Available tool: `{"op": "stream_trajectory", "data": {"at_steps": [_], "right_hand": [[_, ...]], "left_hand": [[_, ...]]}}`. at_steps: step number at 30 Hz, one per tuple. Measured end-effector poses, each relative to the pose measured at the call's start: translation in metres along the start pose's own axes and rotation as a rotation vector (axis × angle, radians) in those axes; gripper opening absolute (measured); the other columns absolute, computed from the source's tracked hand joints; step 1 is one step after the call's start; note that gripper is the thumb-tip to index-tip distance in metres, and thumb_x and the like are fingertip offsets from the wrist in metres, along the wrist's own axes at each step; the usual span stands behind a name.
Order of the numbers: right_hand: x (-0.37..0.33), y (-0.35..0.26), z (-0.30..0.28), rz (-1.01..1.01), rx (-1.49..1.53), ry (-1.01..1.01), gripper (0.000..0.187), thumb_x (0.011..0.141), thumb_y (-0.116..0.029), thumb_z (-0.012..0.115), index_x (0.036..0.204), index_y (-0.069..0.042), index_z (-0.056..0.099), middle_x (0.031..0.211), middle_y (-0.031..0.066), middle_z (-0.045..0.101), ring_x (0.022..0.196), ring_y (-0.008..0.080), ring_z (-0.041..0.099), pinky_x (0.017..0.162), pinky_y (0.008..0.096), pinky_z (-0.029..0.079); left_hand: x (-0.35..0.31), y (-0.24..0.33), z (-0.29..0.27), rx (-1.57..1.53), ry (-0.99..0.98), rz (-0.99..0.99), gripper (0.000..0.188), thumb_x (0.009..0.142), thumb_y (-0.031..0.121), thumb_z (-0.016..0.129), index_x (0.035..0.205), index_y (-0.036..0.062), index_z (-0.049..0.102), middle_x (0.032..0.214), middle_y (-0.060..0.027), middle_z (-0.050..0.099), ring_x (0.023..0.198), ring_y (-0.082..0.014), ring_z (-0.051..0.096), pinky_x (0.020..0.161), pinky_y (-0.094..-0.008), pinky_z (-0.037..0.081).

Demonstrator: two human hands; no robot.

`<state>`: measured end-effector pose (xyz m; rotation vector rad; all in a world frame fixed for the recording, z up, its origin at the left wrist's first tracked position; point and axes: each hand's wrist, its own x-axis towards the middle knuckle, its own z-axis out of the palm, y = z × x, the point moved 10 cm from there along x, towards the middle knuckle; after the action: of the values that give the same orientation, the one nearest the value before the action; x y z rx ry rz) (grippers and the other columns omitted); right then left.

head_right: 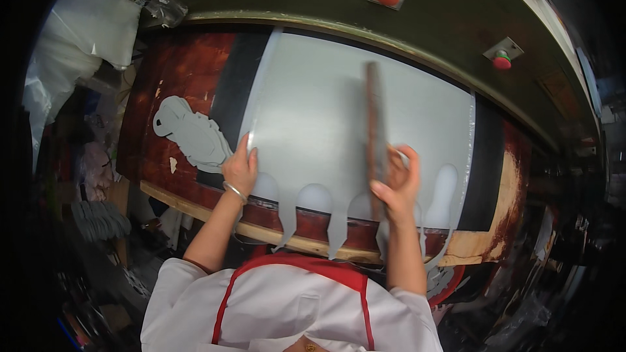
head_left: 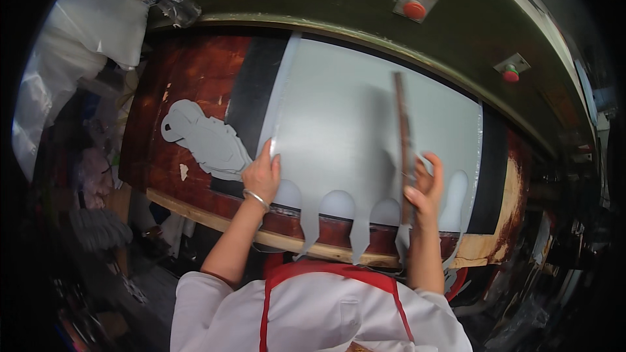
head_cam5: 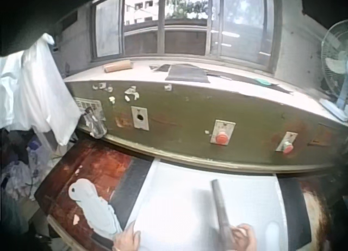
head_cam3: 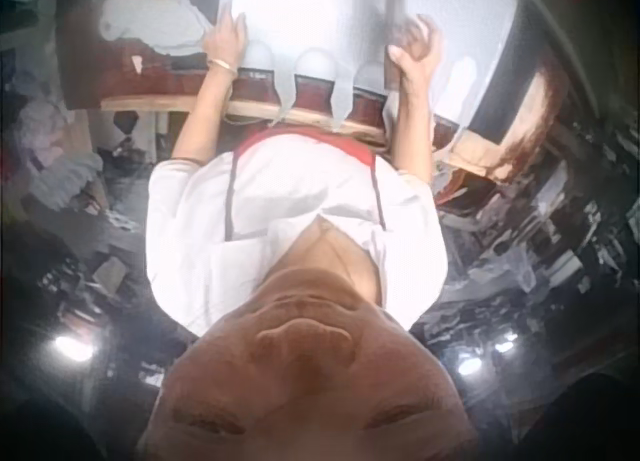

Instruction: The person places a sheet of gray material into a die-cutting press, aligns it, and operates the machine to cut out multiple shoe insole shapes. The person removes the cut pieces and the leftover sheet, then repeats the process with a new sheet.

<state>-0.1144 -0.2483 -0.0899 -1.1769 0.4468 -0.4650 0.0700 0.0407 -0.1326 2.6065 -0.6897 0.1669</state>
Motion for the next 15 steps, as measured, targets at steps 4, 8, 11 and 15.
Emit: {"op": "stream_trajectory", "data": {"at_steps": [4, 8, 11, 15], "right_hand": [[0.048, 0.05, 0.111, 0.044, -0.375, -0.064, 0.069, 0.058, -0.011, 0.079, 0.117, -0.007, 0.043, 0.112, 0.0111, 0.05, 0.107, 0.022, 0.049, 0.095, 0.0336, 0.039], [0.053, 0.052, 0.177, -0.204, -1.224, 0.044, 0.079, 0.052, -0.019, 0.08, 0.121, -0.008, 0.045, 0.127, 0.0236, 0.04, 0.121, 0.0392, 0.037, 0.1, 0.0454, 0.036], [0.047, 0.053, 0.177, -0.316, -1.231, 0.055, 0.092, 0.055, -0.021, 0.081, 0.134, -0.006, 0.036, 0.131, 0.0248, 0.036, 0.122, 0.0421, 0.035, 0.102, 0.0461, 0.035], [0.054, 0.061, 0.144, -0.345, -1.069, -0.041, 0.099, 0.066, -0.026, 0.079, 0.143, -0.001, 0.023, 0.138, 0.0275, 0.032, 0.128, 0.0412, 0.033, 0.104, 0.0477, 0.033]], "left_hand": [[0.004, 0.003, 0.0, -0.061, 0.008, 0.003, 0.041, 0.088, 0.016, 0.057, 0.127, 0.005, 0.051, 0.071, -0.0157, 0.062, 0.058, -0.0339, 0.059, 0.054, -0.0436, 0.046], [0.004, 0.007, 0.0, -0.096, 0.012, 0.029, 0.041, 0.088, 0.017, 0.057, 0.127, 0.0042, 0.05, 0.076, -0.0143, 0.064, 0.061, -0.0331, 0.061, 0.054, -0.043, 0.046], [0.004, 0.008, 0.003, -0.088, -0.019, -0.001, 0.042, 0.088, 0.015, 0.057, 0.127, 0.0031, 0.049, 0.082, -0.0138, 0.065, 0.069, -0.0314, 0.064, 0.059, -0.0407, 0.05], [0.009, 0.015, -0.006, -0.12, 0.076, 0.054, 0.04, 0.089, 0.013, 0.055, 0.128, 0.0043, 0.049, 0.077, -0.0162, 0.063, 0.067, -0.0344, 0.062, 0.058, -0.043, 0.047]]}}
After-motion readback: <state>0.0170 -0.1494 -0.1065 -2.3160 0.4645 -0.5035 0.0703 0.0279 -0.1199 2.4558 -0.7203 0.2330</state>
